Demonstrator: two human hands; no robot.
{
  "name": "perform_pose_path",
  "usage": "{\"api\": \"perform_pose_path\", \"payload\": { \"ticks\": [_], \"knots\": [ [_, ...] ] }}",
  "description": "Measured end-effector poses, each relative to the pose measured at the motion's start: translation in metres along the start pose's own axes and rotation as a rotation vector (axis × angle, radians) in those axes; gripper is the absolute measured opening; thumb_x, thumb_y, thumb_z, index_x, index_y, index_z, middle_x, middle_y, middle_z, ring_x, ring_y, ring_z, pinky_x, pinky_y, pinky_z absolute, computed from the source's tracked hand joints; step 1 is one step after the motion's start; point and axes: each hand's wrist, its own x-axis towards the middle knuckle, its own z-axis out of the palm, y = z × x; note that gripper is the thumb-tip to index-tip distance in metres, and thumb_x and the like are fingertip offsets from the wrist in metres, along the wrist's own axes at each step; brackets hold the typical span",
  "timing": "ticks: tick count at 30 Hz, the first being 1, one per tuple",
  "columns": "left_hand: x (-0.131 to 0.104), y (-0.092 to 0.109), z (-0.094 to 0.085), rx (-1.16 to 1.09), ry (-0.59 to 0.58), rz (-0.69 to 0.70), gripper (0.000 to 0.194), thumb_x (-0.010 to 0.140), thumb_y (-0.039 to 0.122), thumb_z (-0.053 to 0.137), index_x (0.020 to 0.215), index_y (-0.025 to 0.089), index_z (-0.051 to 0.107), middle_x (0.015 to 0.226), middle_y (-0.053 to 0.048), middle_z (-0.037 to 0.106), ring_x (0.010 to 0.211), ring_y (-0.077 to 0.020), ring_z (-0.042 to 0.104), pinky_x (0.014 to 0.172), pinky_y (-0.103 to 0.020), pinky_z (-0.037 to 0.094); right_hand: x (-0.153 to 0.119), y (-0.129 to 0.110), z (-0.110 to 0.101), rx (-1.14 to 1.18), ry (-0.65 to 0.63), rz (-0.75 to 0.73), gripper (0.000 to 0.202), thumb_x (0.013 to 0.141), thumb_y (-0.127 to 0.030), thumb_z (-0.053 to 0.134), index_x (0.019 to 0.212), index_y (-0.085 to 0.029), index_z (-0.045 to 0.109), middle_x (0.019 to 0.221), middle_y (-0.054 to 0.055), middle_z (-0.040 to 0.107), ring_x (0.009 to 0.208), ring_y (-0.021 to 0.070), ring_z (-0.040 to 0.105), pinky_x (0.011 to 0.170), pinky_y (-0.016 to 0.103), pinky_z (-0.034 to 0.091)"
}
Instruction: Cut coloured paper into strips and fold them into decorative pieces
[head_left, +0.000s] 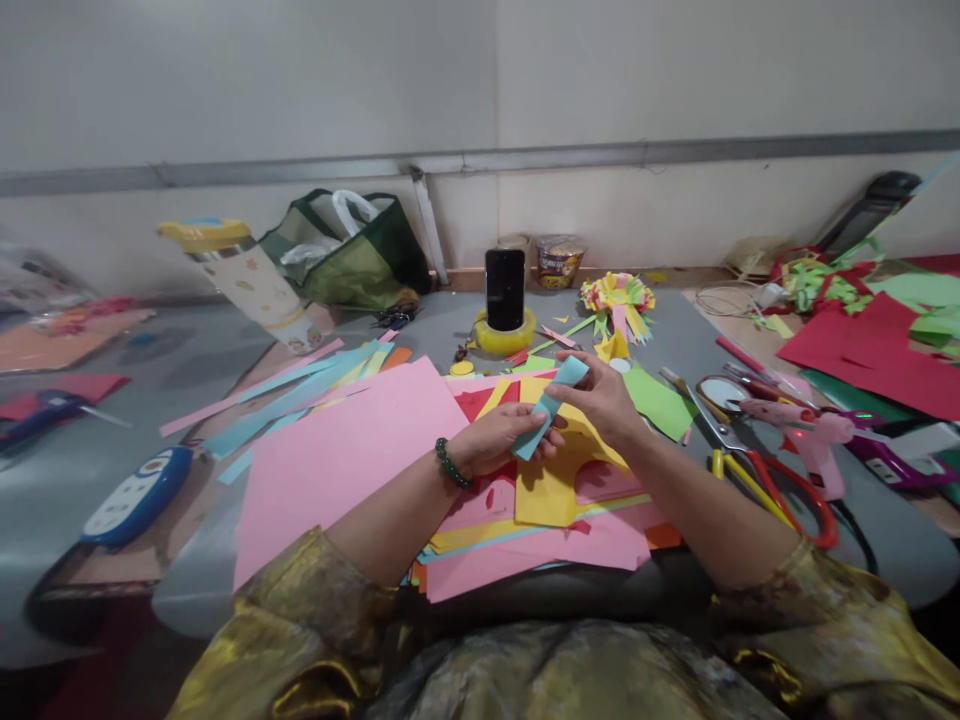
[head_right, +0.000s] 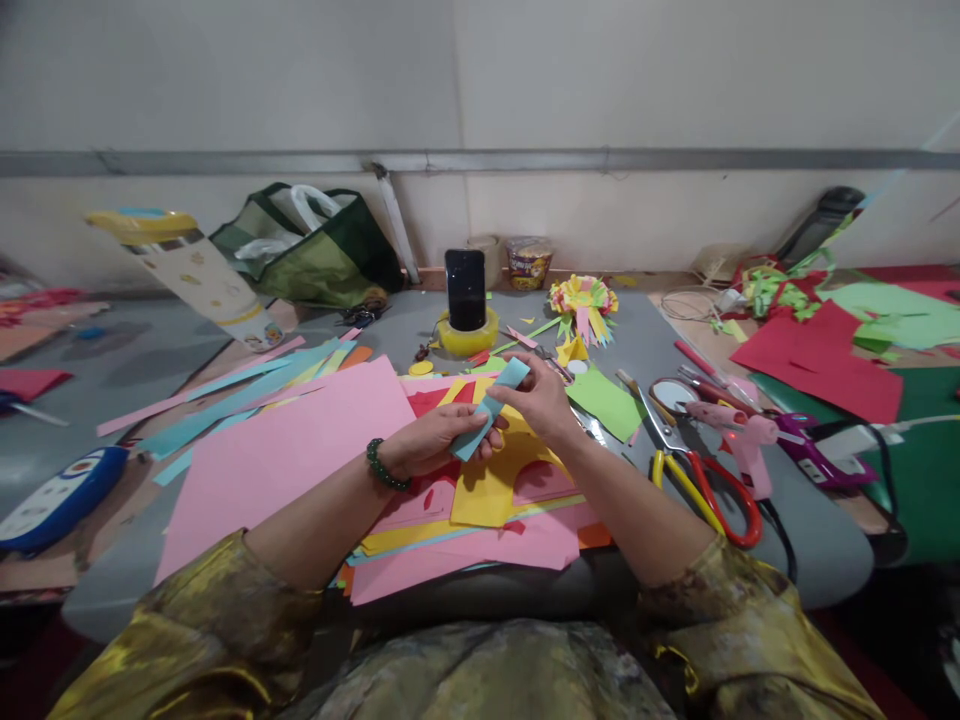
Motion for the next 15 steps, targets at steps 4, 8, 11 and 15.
{"api": "perform_pose_path", "payload": {
  "ticks": [4, 8, 11, 15],
  "knots": [
    [-0.0004, 0.0014, 0.0018, -0.008, 0.003, -0.008, 0.02, 0.082, 0.03, 0.071, 0.076, 0.011, 0.07, 0.068, -0.005, 0.067, 0.056, -0.0087, 0.059, 0.057, -0.019, 0.046, 0.0, 0.0013, 0.0009, 0.016, 0.003, 0.005, 0.056, 0.046, -0.031, 0.085, 0.095, -0.019, 0.061, 0.063, -0.007, 0.056, 0.06, 0.0113, 0.053, 0.06, 0.027, 0.047],
    [-0.0013, 0.002, 0.0029, 0.0, 0.011, 0.004, 0.019, 0.082, 0.029, 0.072, 0.074, 0.012, 0.069, 0.068, -0.005, 0.067, 0.055, -0.0084, 0.059, 0.055, -0.018, 0.046, 0.001, 0.003, 0.0005, 0.036, 0.014, -0.002, 0.057, 0.045, -0.033, 0.086, 0.094, -0.019, 0.061, 0.065, -0.006, 0.057, 0.061, 0.0115, 0.053, 0.059, 0.027, 0.046],
    [-0.0018, 0.002, 0.0033, 0.002, 0.014, 0.003, 0.019, 0.083, 0.028, 0.07, 0.074, 0.012, 0.069, 0.068, -0.005, 0.068, 0.055, -0.0081, 0.059, 0.054, -0.017, 0.045, 0.0014, 0.0036, 0.0001, 0.032, 0.014, -0.006, 0.057, 0.045, -0.033, 0.086, 0.094, -0.019, 0.061, 0.064, -0.007, 0.057, 0.061, 0.0115, 0.053, 0.059, 0.027, 0.046],
    [-0.0009, 0.0019, 0.0028, 0.01, 0.007, 0.001, 0.02, 0.085, 0.028, 0.067, 0.074, 0.011, 0.069, 0.068, -0.005, 0.067, 0.054, -0.0085, 0.06, 0.054, -0.017, 0.046, 0.0016, 0.0052, -0.0001, 0.025, 0.021, -0.018, 0.056, 0.046, -0.034, 0.086, 0.094, -0.019, 0.061, 0.064, -0.007, 0.057, 0.061, 0.0119, 0.054, 0.06, 0.028, 0.046]
  ]
}}
